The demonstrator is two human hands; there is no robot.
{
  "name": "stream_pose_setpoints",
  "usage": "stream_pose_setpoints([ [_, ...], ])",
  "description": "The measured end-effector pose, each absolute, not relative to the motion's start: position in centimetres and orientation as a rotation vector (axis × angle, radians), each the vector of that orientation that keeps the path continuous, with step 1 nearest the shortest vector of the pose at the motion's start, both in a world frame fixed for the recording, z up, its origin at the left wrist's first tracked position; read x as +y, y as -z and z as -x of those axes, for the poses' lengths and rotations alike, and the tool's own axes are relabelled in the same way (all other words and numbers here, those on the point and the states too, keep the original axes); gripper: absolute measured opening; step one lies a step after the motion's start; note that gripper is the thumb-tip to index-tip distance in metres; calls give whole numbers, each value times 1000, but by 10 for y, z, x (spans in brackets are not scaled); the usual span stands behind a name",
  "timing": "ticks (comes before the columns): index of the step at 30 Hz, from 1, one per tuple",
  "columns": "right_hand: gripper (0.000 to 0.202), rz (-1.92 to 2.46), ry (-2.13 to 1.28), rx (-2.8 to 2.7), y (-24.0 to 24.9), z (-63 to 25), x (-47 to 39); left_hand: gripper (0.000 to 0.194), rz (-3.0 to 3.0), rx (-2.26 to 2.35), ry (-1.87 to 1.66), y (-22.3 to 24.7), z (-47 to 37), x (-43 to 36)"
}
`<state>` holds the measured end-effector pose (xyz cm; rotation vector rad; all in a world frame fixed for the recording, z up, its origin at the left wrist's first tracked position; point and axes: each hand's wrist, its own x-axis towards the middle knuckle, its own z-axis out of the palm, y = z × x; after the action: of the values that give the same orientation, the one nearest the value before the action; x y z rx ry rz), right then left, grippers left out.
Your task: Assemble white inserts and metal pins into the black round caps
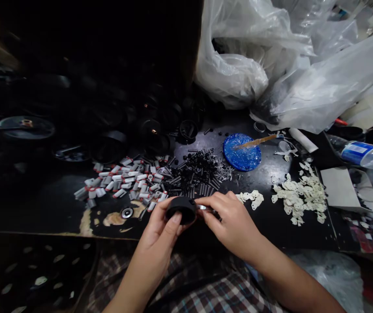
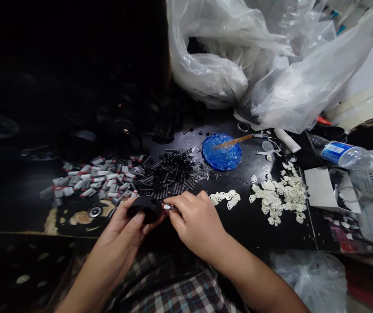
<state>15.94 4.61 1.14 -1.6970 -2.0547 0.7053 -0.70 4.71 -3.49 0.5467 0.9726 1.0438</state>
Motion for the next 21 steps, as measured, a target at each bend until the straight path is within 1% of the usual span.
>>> stream_pose_setpoints([
  [2, 19, 1754, -565, -2192, -12, -166, 50, 22, -508, 1009, -1085, 33, 4, 48],
  [5, 16, 1880, -339, -2418, -16, -177, 61, 24, -480, 1026, -1128, 29, -2, 55],
  [8, 12, 1917, -236, -2580, -20, -179, 71, 23, -524, 988, -1165, 26, -5, 66],
  [12, 12, 1979, -142, -2606, -21, -173, 76, 22, -543, 965, -1216, 25, -3, 71],
  [18, 14, 1975, -181, -2601, -19, -171, 74, 23, -430, 958, -1167, 25, -4, 57],
  [21, 10, 1874, -364, -2457, -18, -168, 72, 18, -319, 908, -1168, 23, -8, 56],
])
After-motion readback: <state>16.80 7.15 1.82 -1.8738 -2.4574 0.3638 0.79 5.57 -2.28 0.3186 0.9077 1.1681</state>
